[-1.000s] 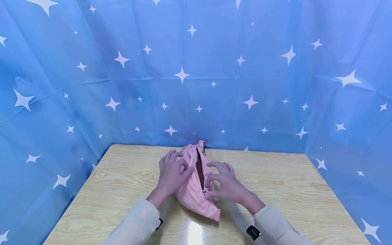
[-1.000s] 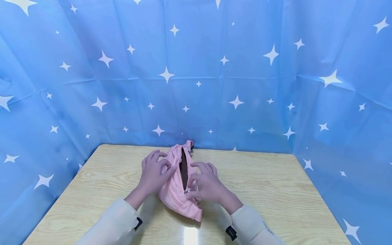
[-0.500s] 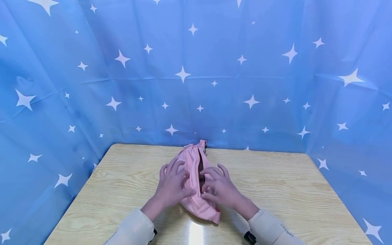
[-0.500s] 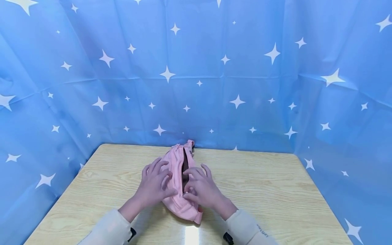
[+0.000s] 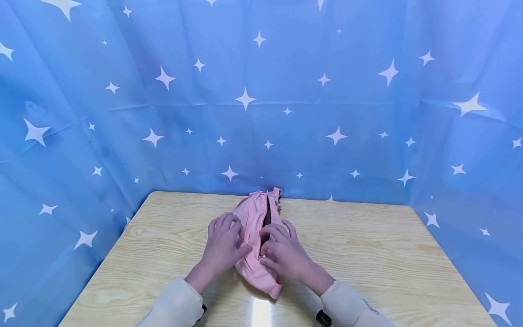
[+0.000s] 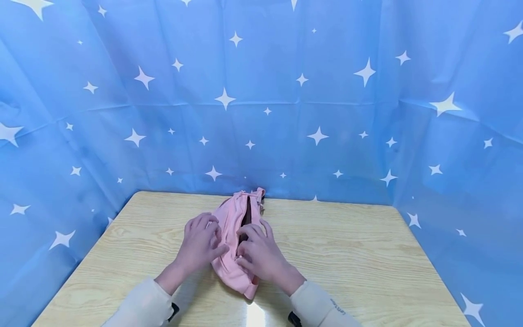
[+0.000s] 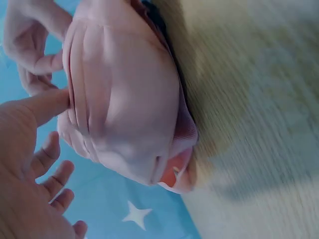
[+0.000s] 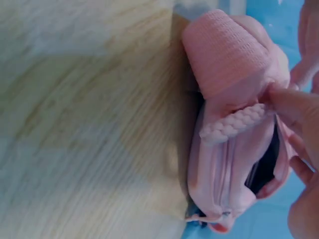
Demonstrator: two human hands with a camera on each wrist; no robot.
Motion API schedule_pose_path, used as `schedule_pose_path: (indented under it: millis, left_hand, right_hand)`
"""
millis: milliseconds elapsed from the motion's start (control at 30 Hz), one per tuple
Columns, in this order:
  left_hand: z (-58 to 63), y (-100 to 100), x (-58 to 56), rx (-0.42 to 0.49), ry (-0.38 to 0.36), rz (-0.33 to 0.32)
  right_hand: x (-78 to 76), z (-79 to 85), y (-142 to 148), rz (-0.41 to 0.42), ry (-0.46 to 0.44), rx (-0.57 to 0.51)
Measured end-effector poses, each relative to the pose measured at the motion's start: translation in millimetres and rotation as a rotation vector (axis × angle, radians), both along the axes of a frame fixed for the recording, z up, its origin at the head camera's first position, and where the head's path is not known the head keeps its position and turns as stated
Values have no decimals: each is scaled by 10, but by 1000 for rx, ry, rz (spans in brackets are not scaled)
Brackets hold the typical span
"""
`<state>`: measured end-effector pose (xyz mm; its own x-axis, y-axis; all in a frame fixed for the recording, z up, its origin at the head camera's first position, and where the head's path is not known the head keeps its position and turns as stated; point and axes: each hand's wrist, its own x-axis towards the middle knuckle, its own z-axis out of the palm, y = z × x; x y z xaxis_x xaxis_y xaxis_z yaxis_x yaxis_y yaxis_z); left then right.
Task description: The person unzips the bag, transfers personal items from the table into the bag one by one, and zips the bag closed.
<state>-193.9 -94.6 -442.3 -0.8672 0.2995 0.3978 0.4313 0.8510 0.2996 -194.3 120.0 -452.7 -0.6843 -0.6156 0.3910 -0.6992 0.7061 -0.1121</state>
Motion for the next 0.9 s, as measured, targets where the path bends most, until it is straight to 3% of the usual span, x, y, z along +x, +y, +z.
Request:
schedule_pose_path:
  millis: [167,300,633,900]
  left_hand:
    - [41,58,105,-136,49,0]
    - [8,89,162,-163,53,-2]
    - [-158,155,211,6,36,-7]
    - [-178,173,212,99,-11,-19]
  right_hand:
    - [11,45,29,-10,25,-10]
    - [18,39,49,-6,46,-15]
    - [29,-33,38,35,92,-60]
    - [17,-41,31,18,92,-48]
